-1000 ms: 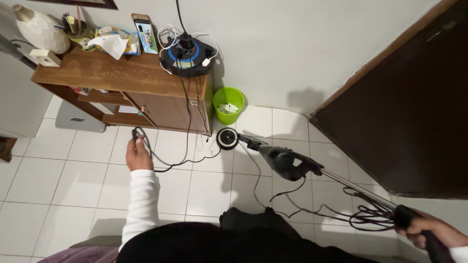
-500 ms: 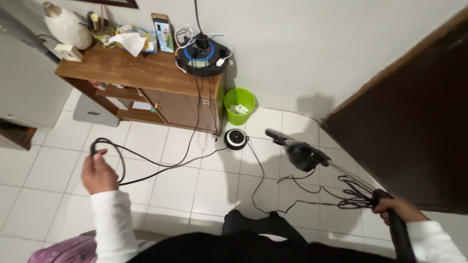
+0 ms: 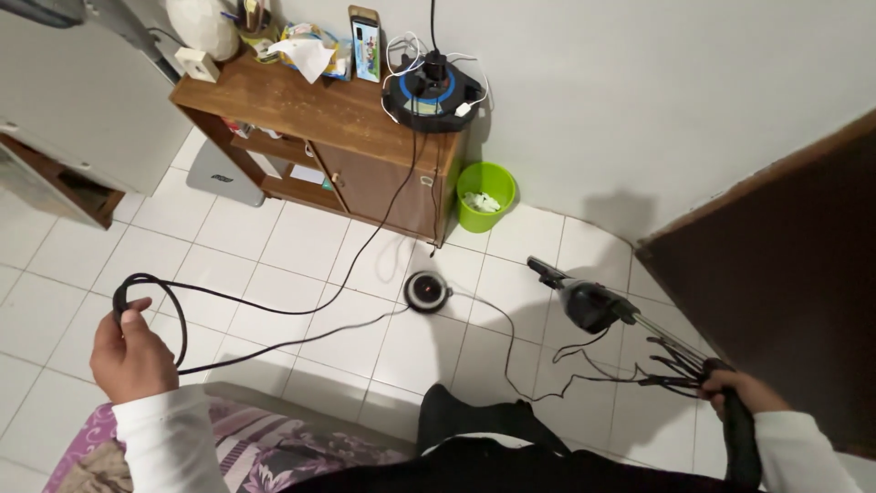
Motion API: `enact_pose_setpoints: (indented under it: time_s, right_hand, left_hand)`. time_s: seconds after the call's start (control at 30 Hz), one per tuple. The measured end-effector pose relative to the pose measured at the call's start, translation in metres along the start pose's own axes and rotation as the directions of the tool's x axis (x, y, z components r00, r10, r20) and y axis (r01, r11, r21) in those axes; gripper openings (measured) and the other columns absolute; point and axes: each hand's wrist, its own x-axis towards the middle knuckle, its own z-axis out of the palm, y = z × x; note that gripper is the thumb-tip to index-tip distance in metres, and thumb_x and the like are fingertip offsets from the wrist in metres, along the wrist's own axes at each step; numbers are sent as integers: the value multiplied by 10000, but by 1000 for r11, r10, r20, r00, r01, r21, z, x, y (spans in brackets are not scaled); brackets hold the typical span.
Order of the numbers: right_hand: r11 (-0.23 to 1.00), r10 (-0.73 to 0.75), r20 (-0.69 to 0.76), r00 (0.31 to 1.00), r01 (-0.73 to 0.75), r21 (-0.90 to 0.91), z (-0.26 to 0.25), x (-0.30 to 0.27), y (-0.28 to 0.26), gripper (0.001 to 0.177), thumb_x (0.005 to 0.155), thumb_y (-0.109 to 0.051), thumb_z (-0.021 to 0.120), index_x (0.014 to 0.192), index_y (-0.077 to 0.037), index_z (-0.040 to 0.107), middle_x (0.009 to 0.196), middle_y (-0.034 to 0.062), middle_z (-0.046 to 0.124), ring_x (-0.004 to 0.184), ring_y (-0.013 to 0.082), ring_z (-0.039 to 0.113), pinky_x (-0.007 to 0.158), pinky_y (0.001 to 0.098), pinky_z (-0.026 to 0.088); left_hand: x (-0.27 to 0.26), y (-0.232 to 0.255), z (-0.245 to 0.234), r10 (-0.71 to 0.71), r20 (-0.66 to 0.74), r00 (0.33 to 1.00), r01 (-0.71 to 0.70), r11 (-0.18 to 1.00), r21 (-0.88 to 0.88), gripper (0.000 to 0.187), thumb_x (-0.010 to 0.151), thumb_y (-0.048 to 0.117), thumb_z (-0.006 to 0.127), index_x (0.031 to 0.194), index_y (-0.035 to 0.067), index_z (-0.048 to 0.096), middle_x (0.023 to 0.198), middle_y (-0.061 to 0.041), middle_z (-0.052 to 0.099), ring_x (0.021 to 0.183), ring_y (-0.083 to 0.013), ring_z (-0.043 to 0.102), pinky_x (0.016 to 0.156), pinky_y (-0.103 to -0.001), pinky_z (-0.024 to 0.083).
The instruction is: The person uses a handheld vacuum cleaner to clean the tiled floor in a bedroom. They move the vacuum back and forth along the edges of the bed and near a wooden cabinet, occasionally adjusting the power cord to avoid tangling.
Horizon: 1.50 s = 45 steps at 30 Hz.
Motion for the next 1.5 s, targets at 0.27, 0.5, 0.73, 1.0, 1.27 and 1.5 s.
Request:
enact_pose_setpoints:
  time_s: [0.27, 0.5, 0.73, 1.0, 1.27, 1.5]
  right_hand:
    - [981, -188, 1, 982, 188, -43, 43, -1, -16, 215, 727, 20, 686, 819, 213, 676, 707, 286, 684, 450, 218, 497, 370, 296, 358]
    - [978, -174, 24, 984, 176, -116, 86, -31, -35, 203, 730, 13, 683, 795, 205, 698, 743, 266, 697, 476, 237, 506, 405, 297, 354]
    - [958, -120, -102, 987, 88, -272, 83, -3, -19, 279, 599, 34, 781, 808, 217, 763, 639, 295, 653, 497, 311, 525, 406, 346, 334]
    - [988, -96, 17, 995, 97, -124, 56, 53, 0, 209, 645, 116, 704, 823, 205, 644, 610, 331, 580, 434, 317, 447, 349, 351, 280]
    - [942, -78, 63, 995, 94, -322, 46, 66, -59, 245, 687, 85, 731, 914, 160, 675, 659, 331, 648, 508, 361, 543, 417, 396, 367]
    - [908, -59, 57, 997, 77, -411, 73, 34, -101, 223, 630, 109, 713, 850, 139, 695, 615, 308, 676, 427, 369, 549, 374, 389, 401]
  left_hand:
    - [38, -67, 43, 325, -4, 946, -323, 940, 115, 271, 1174, 182, 484, 1232, 103, 737, 1092, -153, 708, 982, -323, 616, 833, -467, 460]
    - [15, -109, 155, 37, 358, 933, -168, 925, 342, 377, 1100, 412, 434, 1106, 119, 670, 1006, -256, 723, 920, -539, 634, 777, -597, 452]
    - [-15, -186, 253, -258, 502, 826, -87, 820, 566, 323, 975, 243, 402, 1212, 125, 587, 1055, -305, 731, 1011, -558, 662, 895, -616, 494]
    - [-34, -242, 344, -310, 599, 738, -217, 732, 646, 349, 919, 31, 477, 1220, 92, 644, 1057, -208, 750, 1054, -409, 706, 900, -500, 571]
    - [-70, -236, 449, -440, 601, 667, -195, 676, 711, 451, 823, 161, 663, 1274, 168, 662, 1173, -138, 753, 1151, -359, 694, 977, -435, 549]
    - [-110, -244, 553, -551, 681, 482, -161, 708, 687, 486, 856, 272, 680, 1339, 230, 643, 1202, -113, 766, 1121, -346, 718, 938, -443, 569]
